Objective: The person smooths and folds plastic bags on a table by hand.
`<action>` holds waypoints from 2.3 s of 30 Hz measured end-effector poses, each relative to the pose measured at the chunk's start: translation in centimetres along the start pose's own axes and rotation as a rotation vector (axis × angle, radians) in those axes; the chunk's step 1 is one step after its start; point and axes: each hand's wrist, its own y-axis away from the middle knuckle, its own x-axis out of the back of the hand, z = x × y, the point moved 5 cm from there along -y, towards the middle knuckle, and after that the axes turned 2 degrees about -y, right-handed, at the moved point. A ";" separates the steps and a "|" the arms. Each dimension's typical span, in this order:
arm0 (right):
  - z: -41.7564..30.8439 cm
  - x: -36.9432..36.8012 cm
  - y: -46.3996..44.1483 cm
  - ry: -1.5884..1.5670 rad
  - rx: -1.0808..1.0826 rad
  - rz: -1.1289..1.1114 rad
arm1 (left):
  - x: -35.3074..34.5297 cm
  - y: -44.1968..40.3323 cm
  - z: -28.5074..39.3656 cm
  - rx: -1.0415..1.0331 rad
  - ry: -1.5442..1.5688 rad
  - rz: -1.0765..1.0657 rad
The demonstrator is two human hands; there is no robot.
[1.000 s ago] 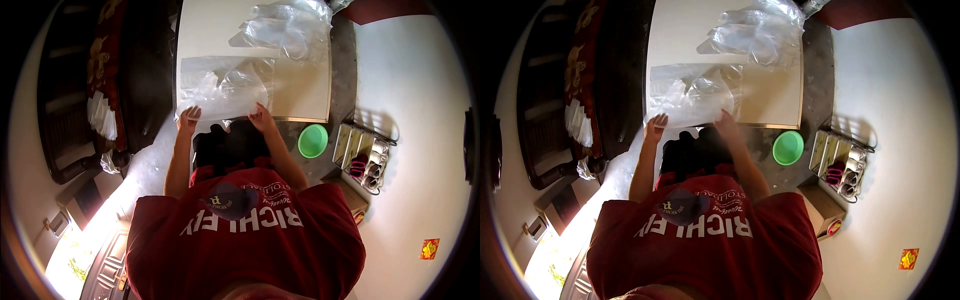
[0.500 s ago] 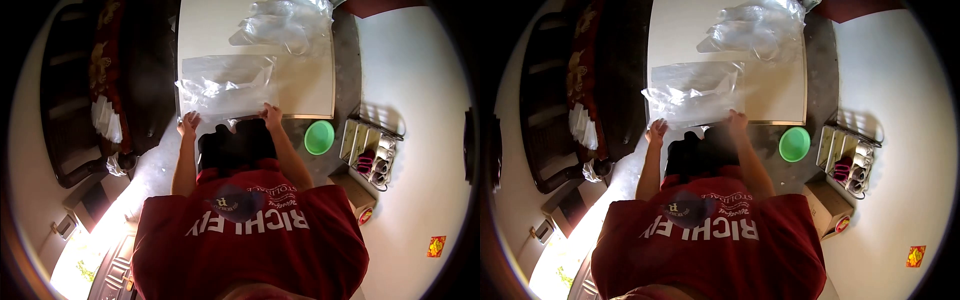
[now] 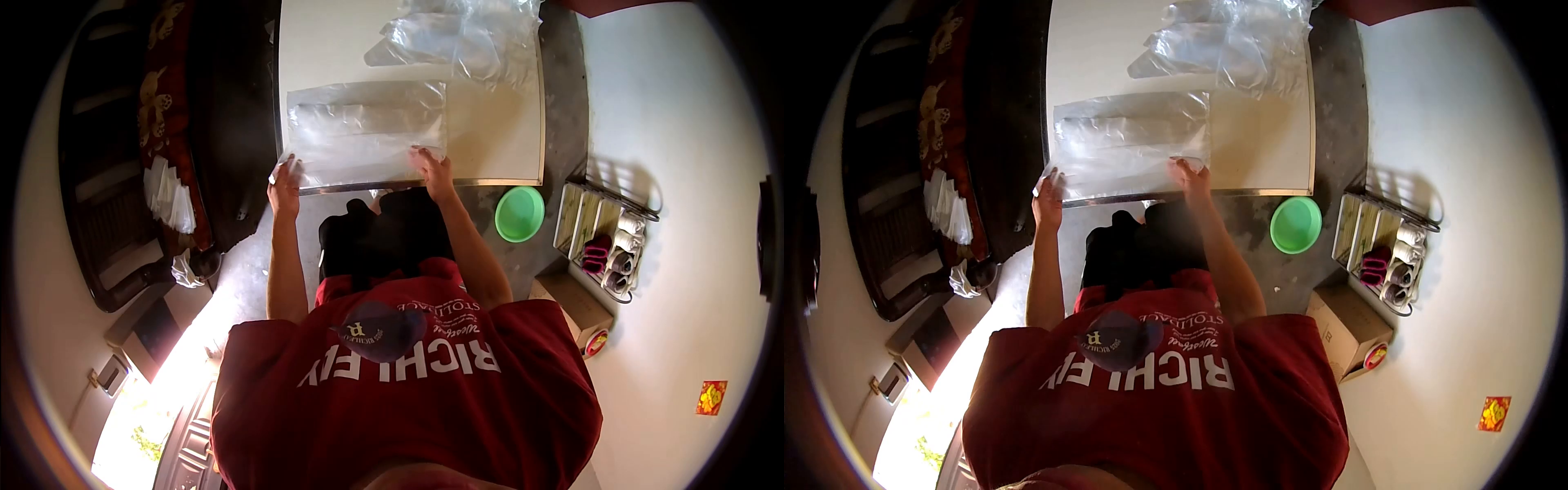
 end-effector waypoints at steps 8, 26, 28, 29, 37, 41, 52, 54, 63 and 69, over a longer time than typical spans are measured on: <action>2.2 4.0 -1.3 0.163 -0.133 0.031 | 3.8 0.4 -3.4 -0.071 -0.545 0.162; 3.1 8.0 -3.6 1.039 0.330 0.181 | 7.2 -2.0 -3.2 0.127 -0.622 0.314; 1.9 7.1 -2.8 1.163 0.377 0.196 | 6.6 -1.9 -2.8 0.134 -0.691 0.265; 1.4 6.7 -2.3 1.165 0.372 0.206 | 6.0 -1.8 -2.7 0.134 -0.756 0.222; 0.2 6.4 -1.2 1.384 0.172 0.314 | 6.0 -2.6 -2.6 0.078 -1.058 0.187; 0.6 6.8 -1.7 1.405 0.239 0.302 | 5.7 -2.6 -2.2 0.031 -1.118 0.210; -2.9 -6.8 -0.4 1.359 0.833 0.018 | -10.1 1.1 -2.1 -0.691 -1.836 -0.140; -0.8 -10.2 -1.2 1.429 0.808 -0.106 | -11.9 -0.2 -4.8 -0.764 -1.841 -0.345; 2.1 -7.7 -5.6 1.550 0.785 -0.161 | -7.9 -4.6 -3.6 -0.804 -1.806 -0.129; 0.9 -6.5 -6.4 1.591 0.744 0.030 | -11.7 -6.2 -4.8 -0.840 -1.950 -0.279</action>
